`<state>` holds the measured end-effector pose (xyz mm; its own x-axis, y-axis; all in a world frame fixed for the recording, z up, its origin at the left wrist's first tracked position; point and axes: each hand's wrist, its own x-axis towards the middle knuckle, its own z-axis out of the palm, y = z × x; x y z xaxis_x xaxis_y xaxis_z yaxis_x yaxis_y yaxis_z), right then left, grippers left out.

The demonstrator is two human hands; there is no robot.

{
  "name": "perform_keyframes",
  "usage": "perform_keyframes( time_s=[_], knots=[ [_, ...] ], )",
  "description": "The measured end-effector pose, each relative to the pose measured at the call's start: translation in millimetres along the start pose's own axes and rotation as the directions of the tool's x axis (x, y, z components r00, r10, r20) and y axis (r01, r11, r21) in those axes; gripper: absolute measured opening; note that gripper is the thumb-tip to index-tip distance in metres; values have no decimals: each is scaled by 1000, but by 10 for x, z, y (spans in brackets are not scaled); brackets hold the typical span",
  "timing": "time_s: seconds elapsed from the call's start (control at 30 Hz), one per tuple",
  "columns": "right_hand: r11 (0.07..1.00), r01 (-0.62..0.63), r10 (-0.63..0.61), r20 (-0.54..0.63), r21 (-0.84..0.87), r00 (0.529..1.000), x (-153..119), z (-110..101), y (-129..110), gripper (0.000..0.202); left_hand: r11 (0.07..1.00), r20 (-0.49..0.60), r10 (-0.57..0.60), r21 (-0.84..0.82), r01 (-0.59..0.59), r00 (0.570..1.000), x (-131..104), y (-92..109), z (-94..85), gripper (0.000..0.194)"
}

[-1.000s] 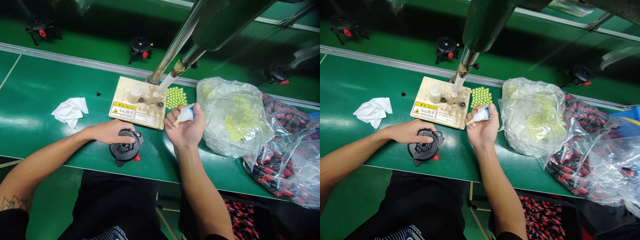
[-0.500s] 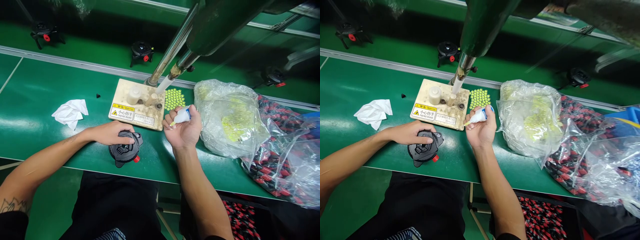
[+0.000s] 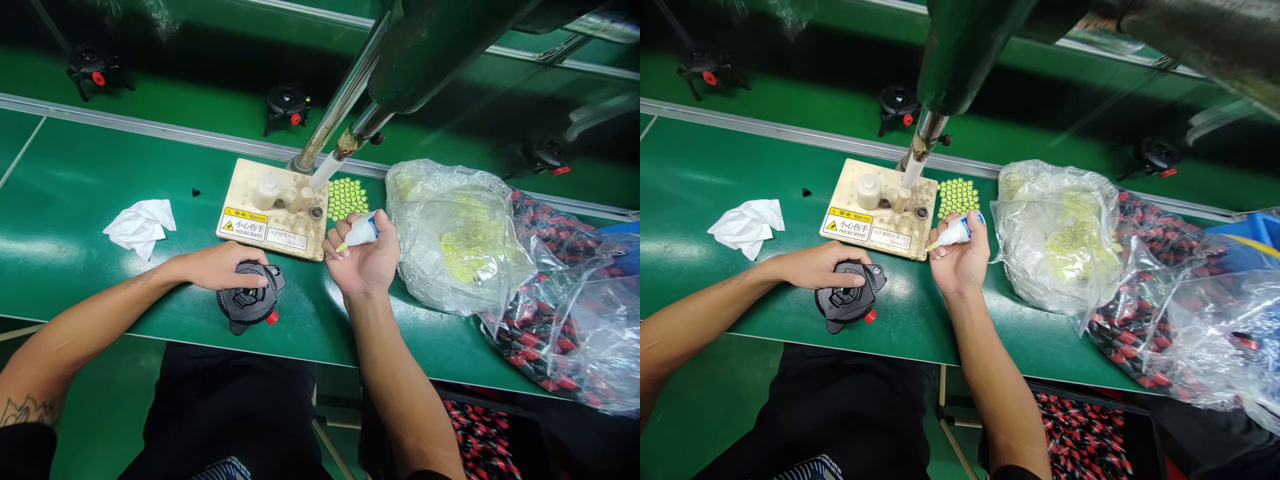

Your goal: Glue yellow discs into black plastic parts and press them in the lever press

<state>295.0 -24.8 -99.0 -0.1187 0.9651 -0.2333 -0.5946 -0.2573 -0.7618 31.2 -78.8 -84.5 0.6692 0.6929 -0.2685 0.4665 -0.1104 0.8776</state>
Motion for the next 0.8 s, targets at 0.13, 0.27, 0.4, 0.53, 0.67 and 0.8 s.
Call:
perform_keyframes(
  time_s=[0.13,0.27,0.4,0.53,0.67,0.8],
  knots=[
    [1000,-2,2,6,8,1000,3,-3,6,44,1000,-2,2,-2,-2,1000,-3,6,1,42],
    [1000,3,-3,3,3,1000,3,0,11,43,1000,1,-1,9,1,1000,-7,16,-4,43],
    [1000,14,-14,8,-1,1000,8,-9,21,40,1000,1,3,8,-3,1000,-7,29,-13,43],
    [1000,18,-18,26,-7,999,12,-26,30,42,1000,-8,16,11,-16,1000,-7,36,-14,42],
    [1000,18,-17,25,-21,1000,14,-37,35,44,1000,-14,22,9,-22,1000,-8,31,-12,43],
    [1000,22,-21,32,-14,999,20,-47,44,44,1000,-15,5,4,-5,1000,-7,29,-11,40]
  ],
)
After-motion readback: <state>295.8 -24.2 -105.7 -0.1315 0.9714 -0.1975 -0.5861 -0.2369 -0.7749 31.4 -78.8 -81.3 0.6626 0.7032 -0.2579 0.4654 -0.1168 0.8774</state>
